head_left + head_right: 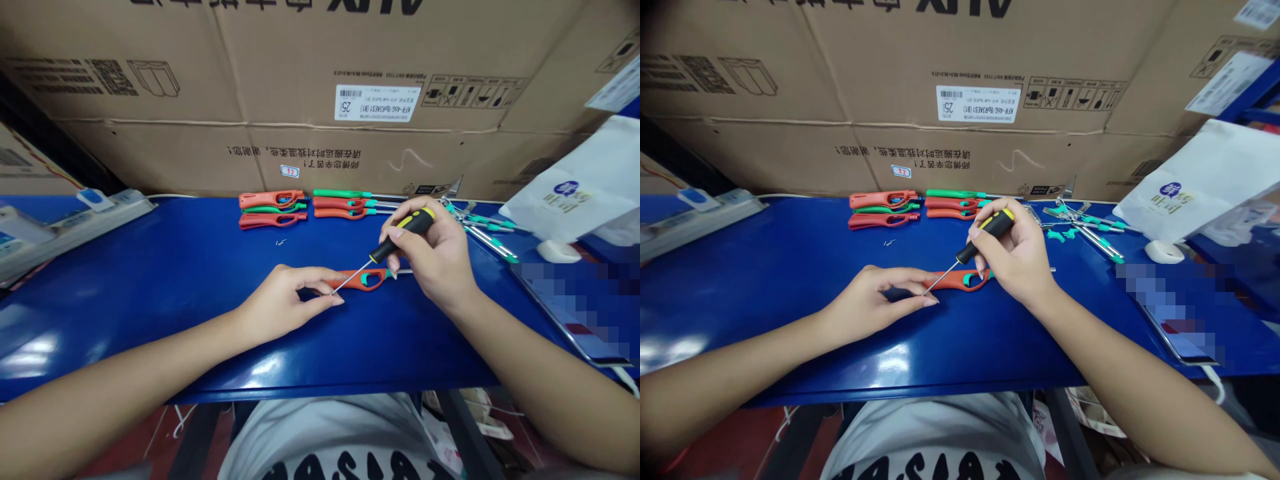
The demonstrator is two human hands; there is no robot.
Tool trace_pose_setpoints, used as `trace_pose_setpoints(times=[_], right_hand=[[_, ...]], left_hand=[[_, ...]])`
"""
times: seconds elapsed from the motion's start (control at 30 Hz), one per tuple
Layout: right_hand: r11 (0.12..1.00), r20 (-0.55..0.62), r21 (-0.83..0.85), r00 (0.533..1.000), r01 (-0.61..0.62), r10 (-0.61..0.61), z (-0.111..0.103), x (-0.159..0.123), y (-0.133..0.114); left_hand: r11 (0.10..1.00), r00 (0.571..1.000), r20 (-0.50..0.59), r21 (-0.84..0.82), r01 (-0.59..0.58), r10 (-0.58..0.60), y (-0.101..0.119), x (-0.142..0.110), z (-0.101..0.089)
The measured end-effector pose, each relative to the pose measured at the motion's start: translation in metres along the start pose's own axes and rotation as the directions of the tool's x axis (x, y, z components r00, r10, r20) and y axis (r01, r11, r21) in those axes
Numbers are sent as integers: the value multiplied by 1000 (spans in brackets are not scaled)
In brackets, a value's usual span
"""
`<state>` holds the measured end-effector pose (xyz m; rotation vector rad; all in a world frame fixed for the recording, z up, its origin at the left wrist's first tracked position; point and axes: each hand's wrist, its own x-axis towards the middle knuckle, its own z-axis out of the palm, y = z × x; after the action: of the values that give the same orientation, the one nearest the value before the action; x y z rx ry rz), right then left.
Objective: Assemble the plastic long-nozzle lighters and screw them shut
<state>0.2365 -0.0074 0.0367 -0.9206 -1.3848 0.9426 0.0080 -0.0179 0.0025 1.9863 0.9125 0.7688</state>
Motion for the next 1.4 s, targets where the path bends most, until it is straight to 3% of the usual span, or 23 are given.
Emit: trace_pose_setpoints(times=[0.3,0.57,0.7,0.83,1.07,1.27,1.4], right_hand=[[994,169,-23,981,103,-97,-7,-9,0],[994,395,-23,914,105,-88,-8,-16,-3],[983,366,2,915,182,-170,-3,-18,4],[921,344,75,857,383,-384,1,-16,14],[882,234,-34,862,470,-450,-4,-8,9],[844,150,-118,849,523,-506,-12,4,11],[837,130,-129,846,531,-517,-12,6,17]], left_hand=[[986,994,90,148,-81,68,-1,-1,-1],[953,982,135,253,-165,134,-9,-2,1],[950,975,142,239,-199,169,-11,-3,2],[946,969,150,233,-225,194,-12,0,1],[890,922,100,241,-388,375,-9,8,-17],[868,969,109,432,-246,220,-30,16,-23],[880,979,74,428,-205,192,-44,20,-19]])
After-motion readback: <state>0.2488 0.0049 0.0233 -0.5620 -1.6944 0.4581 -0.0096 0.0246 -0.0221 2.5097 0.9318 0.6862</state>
